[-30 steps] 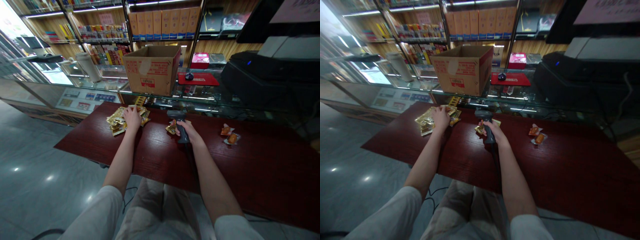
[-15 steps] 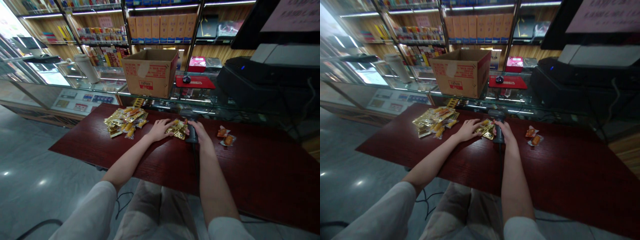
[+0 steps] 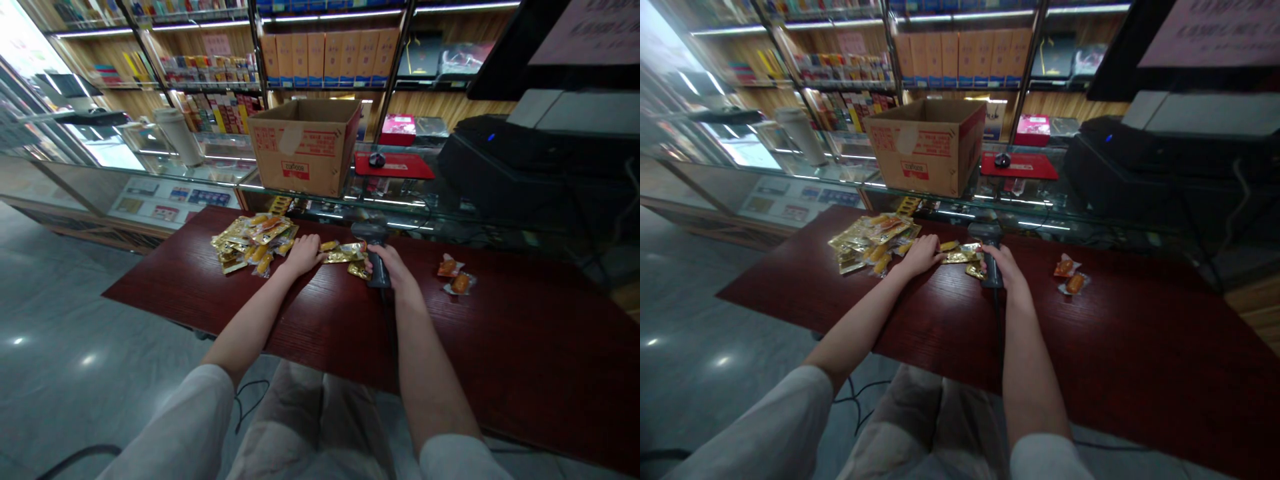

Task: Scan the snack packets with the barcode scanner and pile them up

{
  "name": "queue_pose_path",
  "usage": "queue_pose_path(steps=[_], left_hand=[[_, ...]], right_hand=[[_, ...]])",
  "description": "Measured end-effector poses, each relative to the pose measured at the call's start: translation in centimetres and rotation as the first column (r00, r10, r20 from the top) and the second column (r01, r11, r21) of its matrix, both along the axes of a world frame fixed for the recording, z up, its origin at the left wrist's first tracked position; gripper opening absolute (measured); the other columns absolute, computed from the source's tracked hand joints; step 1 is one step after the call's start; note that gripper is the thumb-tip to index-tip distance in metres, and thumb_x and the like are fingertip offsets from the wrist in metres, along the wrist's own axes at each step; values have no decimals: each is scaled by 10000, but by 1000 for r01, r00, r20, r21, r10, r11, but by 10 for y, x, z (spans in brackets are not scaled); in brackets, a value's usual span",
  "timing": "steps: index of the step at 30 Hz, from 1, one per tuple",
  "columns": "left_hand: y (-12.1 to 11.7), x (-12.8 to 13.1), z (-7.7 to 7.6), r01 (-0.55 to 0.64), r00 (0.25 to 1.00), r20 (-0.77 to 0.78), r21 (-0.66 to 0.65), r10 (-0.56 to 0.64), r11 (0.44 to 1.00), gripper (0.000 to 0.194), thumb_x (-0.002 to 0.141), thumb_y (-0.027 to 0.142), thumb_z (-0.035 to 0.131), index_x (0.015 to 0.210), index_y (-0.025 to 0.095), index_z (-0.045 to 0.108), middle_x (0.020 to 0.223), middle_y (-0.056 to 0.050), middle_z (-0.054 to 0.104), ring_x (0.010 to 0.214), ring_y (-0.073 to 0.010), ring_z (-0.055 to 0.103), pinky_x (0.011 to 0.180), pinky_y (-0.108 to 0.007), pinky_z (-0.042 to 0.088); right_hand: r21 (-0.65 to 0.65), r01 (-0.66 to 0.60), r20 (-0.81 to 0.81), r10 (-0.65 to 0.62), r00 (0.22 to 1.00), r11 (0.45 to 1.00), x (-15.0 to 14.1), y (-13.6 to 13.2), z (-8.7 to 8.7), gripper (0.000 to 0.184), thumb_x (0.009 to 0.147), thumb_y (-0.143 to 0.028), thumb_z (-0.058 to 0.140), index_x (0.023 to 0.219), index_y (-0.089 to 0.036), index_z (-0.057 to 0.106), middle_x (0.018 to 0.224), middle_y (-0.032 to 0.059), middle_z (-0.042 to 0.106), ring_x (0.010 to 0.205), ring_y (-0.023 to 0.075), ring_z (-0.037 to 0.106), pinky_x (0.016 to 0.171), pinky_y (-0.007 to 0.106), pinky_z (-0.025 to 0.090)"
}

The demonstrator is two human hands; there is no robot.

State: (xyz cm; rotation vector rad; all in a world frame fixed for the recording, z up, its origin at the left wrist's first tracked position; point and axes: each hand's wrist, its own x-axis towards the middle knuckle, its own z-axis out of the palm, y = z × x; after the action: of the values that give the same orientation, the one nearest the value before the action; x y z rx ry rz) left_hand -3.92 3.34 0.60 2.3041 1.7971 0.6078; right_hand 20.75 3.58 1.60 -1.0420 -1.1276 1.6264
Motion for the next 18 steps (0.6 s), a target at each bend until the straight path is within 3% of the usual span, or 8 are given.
queue_pose_path(steps=[3,5,8,10,12,15,18], left_hand=[[6,-5,-2,-27,959,282,14,22,1000,146,881,202,619,1027,209,611,1013,-104,690,1064,-285,640,1021,-423,413],[10,-7,-2,-55,844,531,-52,74,997,119,868,180,644,972,211,596,908,-64,691,953,-248,680,959,-390,461],[15,-12,-1,2,498,836,-268,231,963,187,846,179,700,859,197,514,759,-4,660,765,-181,704,830,-339,521],[16,-15,1,117,256,916,-347,309,931,237,842,166,718,822,182,482,751,3,660,732,-144,715,802,-299,535],[16,-19,3,209,115,927,-373,356,904,224,836,124,724,799,156,506,772,-19,675,748,-123,726,820,-270,542],[14,-24,6,279,45,910,-409,413,869,150,816,49,709,787,116,578,787,-59,702,774,-126,735,860,-263,555],[13,-25,8,297,14,911,-398,413,868,109,828,33,670,804,118,604,819,-68,724,791,-131,739,895,-280,561]], right_hand=[[1,-44,-30,44,999,999,-7,-3,2,343,660,-407,772,842,-186,582,496,-35,541,416,106,466,408,238,385],[-3,-74,-53,73,996,997,-13,-5,4,341,661,-394,779,851,-191,583,517,-34,551,417,107,466,398,239,379],[10,-105,-102,106,989,994,-25,-8,4,338,674,-378,780,879,-191,587,614,-11,615,431,97,470,397,240,384],[27,-130,-135,132,982,991,-33,-10,2,333,687,-376,771,893,-191,587,688,5,650,440,89,472,400,242,391],[35,-150,-145,153,977,988,-40,-12,-2,333,690,-386,767,894,-194,586,691,4,650,439,89,471,397,241,389],[21,-180,-110,181,977,984,-47,-12,-7,329,688,-407,764,863,-195,586,570,-24,588,412,98,458,389,238,380],[17,-197,-76,198,977,980,-50,-12,-10,310,701,-421,750,833,-192,588,485,-38,534,390,105,451,387,235,373]])
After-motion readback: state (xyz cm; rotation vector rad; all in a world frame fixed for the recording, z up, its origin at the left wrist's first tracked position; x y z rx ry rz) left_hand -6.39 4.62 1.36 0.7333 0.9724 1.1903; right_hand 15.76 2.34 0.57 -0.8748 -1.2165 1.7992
